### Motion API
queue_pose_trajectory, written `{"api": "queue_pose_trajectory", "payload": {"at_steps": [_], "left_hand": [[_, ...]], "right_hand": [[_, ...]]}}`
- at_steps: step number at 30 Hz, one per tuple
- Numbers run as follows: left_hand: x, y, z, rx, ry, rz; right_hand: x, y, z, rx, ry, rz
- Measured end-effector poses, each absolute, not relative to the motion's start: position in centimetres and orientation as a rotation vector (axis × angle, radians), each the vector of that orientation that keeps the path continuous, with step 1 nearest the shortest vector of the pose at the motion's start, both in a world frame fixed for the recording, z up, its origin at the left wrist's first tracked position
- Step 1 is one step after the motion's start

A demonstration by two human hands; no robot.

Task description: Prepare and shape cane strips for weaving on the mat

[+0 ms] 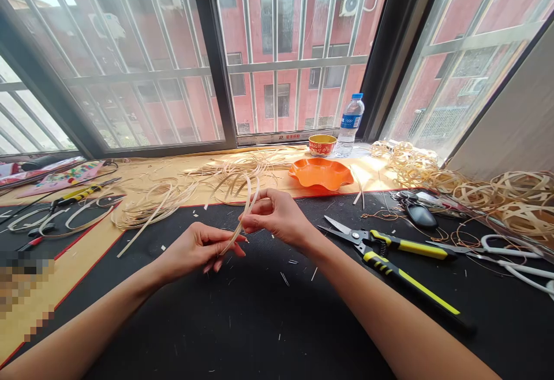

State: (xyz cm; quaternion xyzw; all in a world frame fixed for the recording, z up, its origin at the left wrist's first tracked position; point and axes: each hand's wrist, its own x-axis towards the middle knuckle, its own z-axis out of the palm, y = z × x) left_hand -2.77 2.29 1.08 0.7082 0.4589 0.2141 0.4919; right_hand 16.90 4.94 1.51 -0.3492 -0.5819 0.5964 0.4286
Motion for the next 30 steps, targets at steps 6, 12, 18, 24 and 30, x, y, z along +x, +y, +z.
{"api": "queue_pose_trajectory", "payload": {"at_steps": [6, 12, 18, 24, 30], "left_hand": [[-2.7, 2.1, 1.7, 1.788, 1.113, 0.476], [-2.5, 2.1, 2.0, 1.769, 1.043, 0.483], [-2.8, 2.3, 0.7, 2.365, 1.095, 0.622], [-3.2, 2.3, 0.0, 2.61, 1.175, 0.693], [-3.3, 2.2, -0.1, 2.957, 1.248, 0.633]], "right_hand": [[16.6, 4.8, 1.3, -0.791, -1.459, 1.574], [16.8, 4.8, 1.6, -0.815, -1.468, 1.487], [16.8, 5.0, 1.3, -0.843, -1.42, 1.468], [16.6, 5.3, 0.7, -0.892, -1.388, 1.502], [16.8, 5.5, 0.5, -0.895, -1.373, 1.487]]}}
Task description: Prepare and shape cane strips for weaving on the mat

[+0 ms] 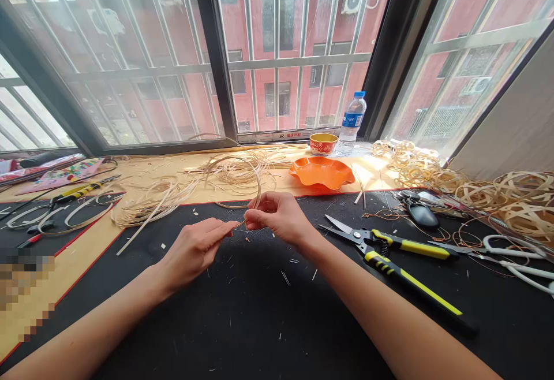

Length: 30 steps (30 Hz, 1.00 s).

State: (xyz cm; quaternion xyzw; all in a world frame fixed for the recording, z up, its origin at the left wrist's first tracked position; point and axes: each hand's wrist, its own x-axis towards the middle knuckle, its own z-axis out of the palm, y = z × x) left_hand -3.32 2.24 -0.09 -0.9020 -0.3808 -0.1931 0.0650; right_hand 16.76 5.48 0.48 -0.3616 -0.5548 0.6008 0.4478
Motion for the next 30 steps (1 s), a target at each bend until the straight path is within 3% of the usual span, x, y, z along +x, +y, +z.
{"api": "queue_pose_trajectory", "payload": {"at_steps": [10, 30], "left_hand": [[-3.4, 1.9, 0.8, -2.596, -1.086, -0.266], [-4.1, 1.8, 1.1, -2.65, -0.929, -0.348]], "right_hand": [[17.5, 6.0, 1.0, -0.929, -1.379, 1.512], [19.1, 6.8, 1.9, -0.913, -1.244, 1.443]]}}
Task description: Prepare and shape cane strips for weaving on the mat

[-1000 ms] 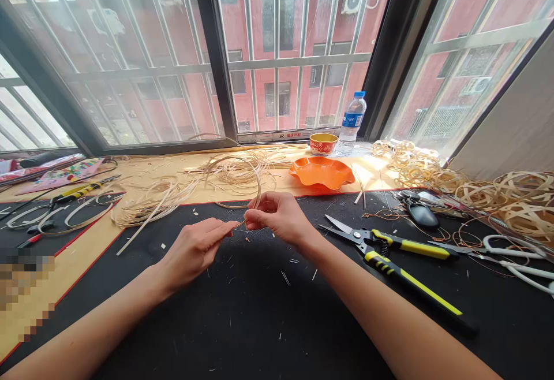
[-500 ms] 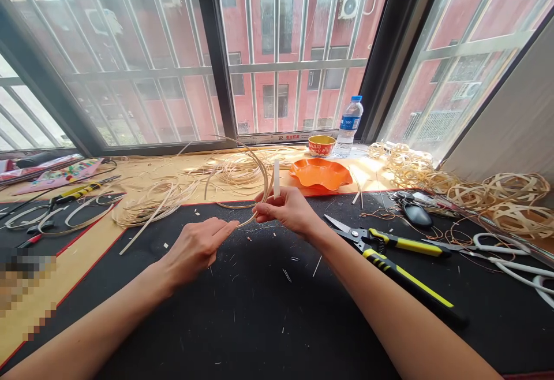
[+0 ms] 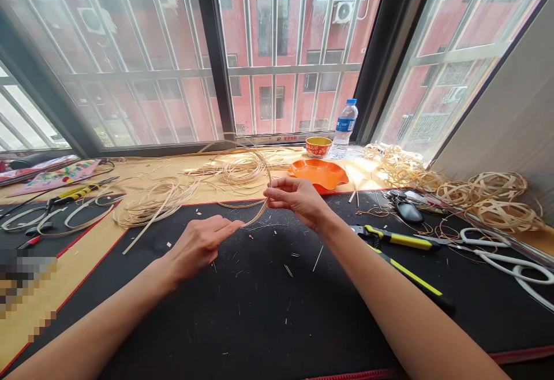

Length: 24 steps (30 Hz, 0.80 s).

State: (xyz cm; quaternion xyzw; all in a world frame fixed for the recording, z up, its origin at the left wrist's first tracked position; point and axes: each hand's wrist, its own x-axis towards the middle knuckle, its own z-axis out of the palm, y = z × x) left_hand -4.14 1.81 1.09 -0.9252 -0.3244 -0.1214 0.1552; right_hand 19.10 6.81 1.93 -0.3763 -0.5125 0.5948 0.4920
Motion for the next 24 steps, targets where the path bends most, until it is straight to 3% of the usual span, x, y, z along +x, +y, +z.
{"api": "queue_pose_trajectory", "payload": {"at_steps": [17, 24], "left_hand": [[-5.0, 3.1, -0.2, -2.388, -1.127, -0.684], [-5.1, 3.1, 0.1, -2.394, -1.026, -0.627]], "right_hand": [[17.2, 8.5, 0.8, -0.831, -1.187, 1.515], [17.7, 9.5, 4.2, -0.885, -1.448, 1.484]]}}
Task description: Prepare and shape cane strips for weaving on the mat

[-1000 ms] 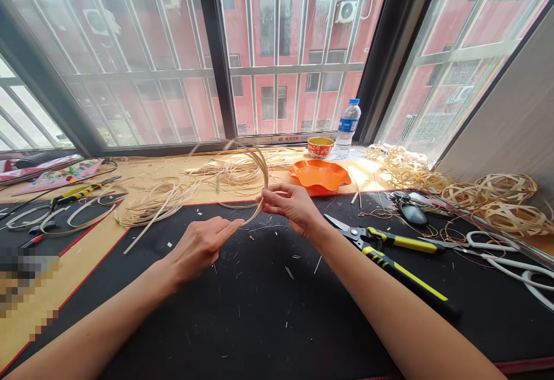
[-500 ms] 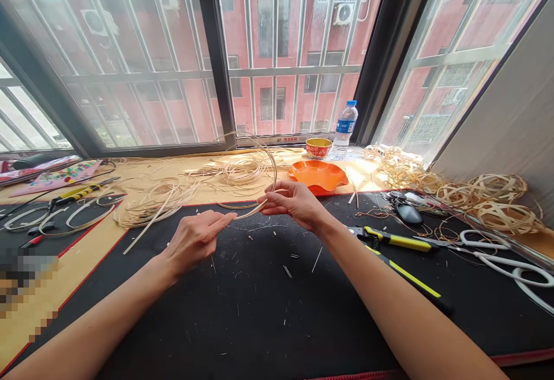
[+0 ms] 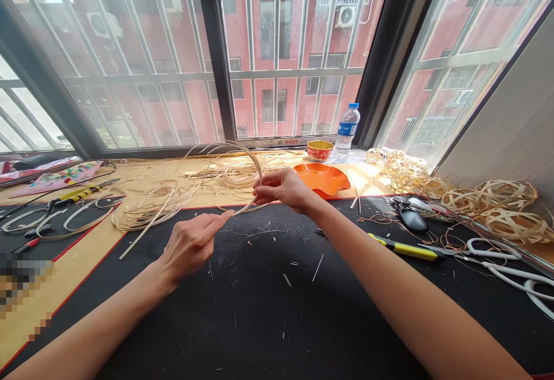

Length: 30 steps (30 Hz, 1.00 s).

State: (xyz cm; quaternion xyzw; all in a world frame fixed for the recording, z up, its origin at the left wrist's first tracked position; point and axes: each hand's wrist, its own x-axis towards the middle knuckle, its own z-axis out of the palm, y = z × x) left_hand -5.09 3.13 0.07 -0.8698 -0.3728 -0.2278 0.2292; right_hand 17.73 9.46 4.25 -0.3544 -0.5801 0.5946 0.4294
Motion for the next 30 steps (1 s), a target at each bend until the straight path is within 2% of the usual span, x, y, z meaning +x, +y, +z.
{"api": "queue_pose_trajectory", "payload": {"at_steps": [5, 11, 16, 20, 30], "left_hand": [[-5.3, 3.3, 0.1, -2.392, -1.017, -0.596], [-4.9, 3.8, 0.3, -2.476, -1.025, -0.711], [-4.1, 3.8, 0.3, -2.446, -1.078, -0.826], [-3.4, 3.7, -0.1, -2.544, -1.032, -0.769], [-3.1, 3.8, -0.2, -2.645, -0.97, -0.687]], "right_hand": [[18.0, 9.6, 5.9, -0.901, -1.796, 1.36], [19.5, 11.4, 5.5, -0.954, -1.728, 1.262], [26.4, 13.5, 7.4, -1.258, -1.546, 0.728], [31.8, 14.4, 7.4, -1.815, -1.392, 0.305], [34.1, 15.8, 5.1, -2.281, -1.492, 0.335]]}}
